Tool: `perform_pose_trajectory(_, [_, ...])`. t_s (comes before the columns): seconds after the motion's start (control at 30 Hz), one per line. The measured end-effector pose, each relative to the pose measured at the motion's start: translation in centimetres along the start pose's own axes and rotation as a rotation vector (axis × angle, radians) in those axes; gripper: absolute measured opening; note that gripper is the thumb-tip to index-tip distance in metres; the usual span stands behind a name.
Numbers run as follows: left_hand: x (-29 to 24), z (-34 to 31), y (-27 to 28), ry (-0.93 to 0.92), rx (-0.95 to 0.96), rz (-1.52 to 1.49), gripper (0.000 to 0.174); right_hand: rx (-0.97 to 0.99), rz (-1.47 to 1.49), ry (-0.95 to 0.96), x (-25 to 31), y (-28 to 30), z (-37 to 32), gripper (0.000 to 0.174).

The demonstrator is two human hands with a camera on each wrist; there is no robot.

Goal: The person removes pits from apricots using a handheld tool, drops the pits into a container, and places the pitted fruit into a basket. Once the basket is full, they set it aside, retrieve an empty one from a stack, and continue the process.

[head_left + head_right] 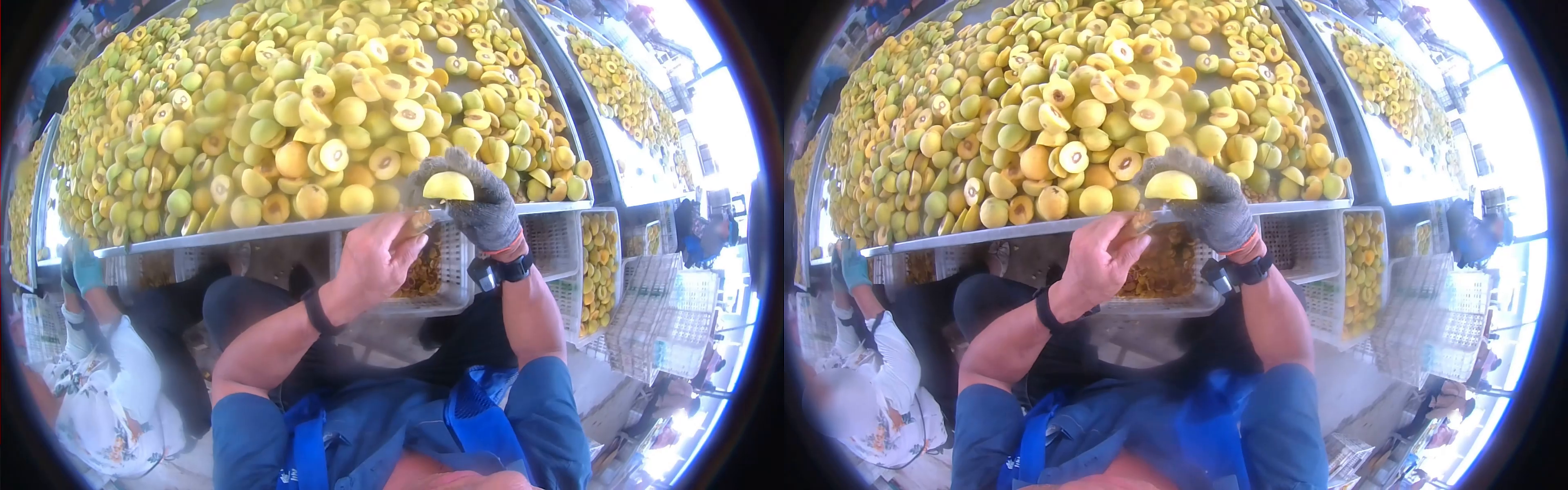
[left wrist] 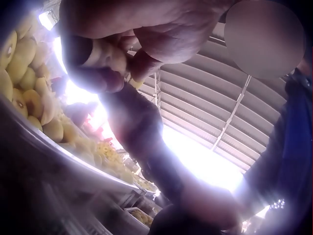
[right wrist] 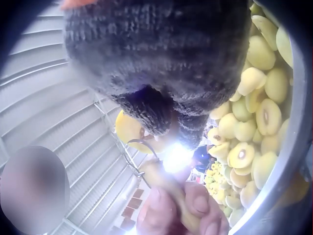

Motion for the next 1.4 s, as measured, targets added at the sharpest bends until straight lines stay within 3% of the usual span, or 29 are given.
perform_pose_trajectory(0.1, [1.6, 0.1, 0.2, 0.261, 0.058, -0.184, 0.028, -0.248, -0.395, 0.076, 0.4, 0.8, 0.2, 0.063])
perform_pose_trajectory(0.23, [3.4, -0.3, -0.1, 0.433, 0.06, -0.312, 0.028, -0.273, -0.806, 0.127, 1.4, 0.6, -0.2, 0.056])
perform_pose_trajectory(0.4, [4.0, -0.5, -1.0, 0.429, 0.101, -0.298, 0.029, -0.245, -0.922, 0.065, 3.5, -0.8, -0.3, 0.05])
perform_pose_trajectory(0.5, [4.5, -0.7, -1.6, 0.4, 0.104, -0.288, 0.03, -0.241, -1.016, 0.265, 3.3, -0.9, -0.3, 0.054])
perform_pose_trajectory(0.6, [4.2, -0.6, -1.9, 0.396, 0.079, -0.275, 0.029, -0.209, -0.883, 0.257, 2.9, -0.4, -0.3, 0.053])
perform_pose_trajectory(0.7, [3.9, -0.5, -2.1, 0.393, 0.105, -0.271, 0.031, -0.256, -0.618, 0.02, 1.9, 0.6, -0.8, 0.053])
perform_pose_trajectory(0.9, [4.1, -0.4, -2.7, 0.392, 0.128, -0.262, 0.032, -0.232, -0.653, 0.003, 1.9, 1.3, -0.9, 0.059])
perform_pose_trajectory(1.0, [4.0, -0.4, -2.6, 0.397, 0.129, -0.263, 0.032, -0.231, -0.333, -0.053, 1.2, 1.7, -0.9, 0.064])
perform_pose_trajectory(1.1, [3.9, -0.4, -2.6, 0.381, 0.129, -0.257, 0.033, -0.26, -0.38, 0.017, 1.4, 1.8, -0.8, 0.069])
perform_pose_trajectory(1.2, [3.9, -0.4, -2.5, 0.345, 0.116, -0.274, 0.033, -0.281, -0.246, -0.124, 0.4, 2.0, -0.9, 0.072])
perform_pose_trajectory(1.3, [3.9, -0.6, -2.6, 0.336, 0.113, -0.291, 0.032, -0.317, 0.338, -0.255, -0.1, 1.4, -1.1, 0.067])
perform_pose_trajectory(1.37, [3.9, -0.7, -2.6, 0.334, 0.12, -0.288, 0.031, -0.258, -0.667, 0.169, -0.1, 3.6, -1.9, 0.058])
perform_pose_trajectory(1.4, [3.8, -0.7, -2.6, 0.329, 0.125, -0.282, 0.031, -0.2, -0.032, -0.062, -2.2, 3.8, -1.4, 0.05])
Point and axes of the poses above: each hand's wrist, its own z-axis towards the middle knuckle, its own y-axis out of the back of the hand, x = y × z, the point moved 6 cm from there along z, towards the middle knuckle, and after that the axes turned 3 degrees about x, right-handed, at the moved point
